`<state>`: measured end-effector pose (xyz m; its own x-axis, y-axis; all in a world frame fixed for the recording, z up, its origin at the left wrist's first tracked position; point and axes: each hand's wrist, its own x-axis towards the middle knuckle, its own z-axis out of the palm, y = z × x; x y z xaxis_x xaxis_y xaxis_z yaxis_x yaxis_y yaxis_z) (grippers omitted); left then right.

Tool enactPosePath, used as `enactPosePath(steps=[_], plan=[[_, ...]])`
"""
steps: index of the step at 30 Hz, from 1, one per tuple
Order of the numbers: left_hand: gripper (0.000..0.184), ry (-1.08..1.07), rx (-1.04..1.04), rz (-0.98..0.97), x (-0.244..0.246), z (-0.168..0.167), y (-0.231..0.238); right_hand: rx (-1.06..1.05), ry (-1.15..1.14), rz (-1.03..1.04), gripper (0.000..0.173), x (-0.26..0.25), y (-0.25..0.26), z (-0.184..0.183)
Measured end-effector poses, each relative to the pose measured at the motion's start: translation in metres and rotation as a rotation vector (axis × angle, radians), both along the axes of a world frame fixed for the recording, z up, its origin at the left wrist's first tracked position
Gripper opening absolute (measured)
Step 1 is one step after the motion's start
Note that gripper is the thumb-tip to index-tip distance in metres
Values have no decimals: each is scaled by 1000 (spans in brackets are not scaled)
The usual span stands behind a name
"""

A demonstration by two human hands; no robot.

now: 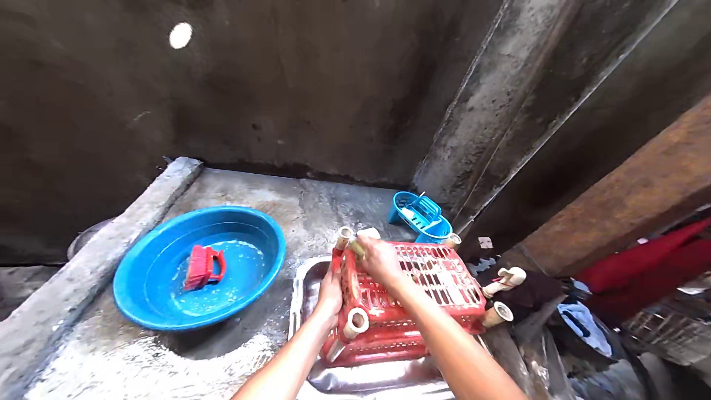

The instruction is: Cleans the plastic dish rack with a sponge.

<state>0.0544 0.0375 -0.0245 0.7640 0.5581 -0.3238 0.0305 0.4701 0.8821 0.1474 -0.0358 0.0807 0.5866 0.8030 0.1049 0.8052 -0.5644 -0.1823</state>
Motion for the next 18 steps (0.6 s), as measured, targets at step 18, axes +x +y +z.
enactPosePath(steps=[18], plan=[[42,111,208,27,-2,-5,-1,12,57,-75,30,7,-11,-2]])
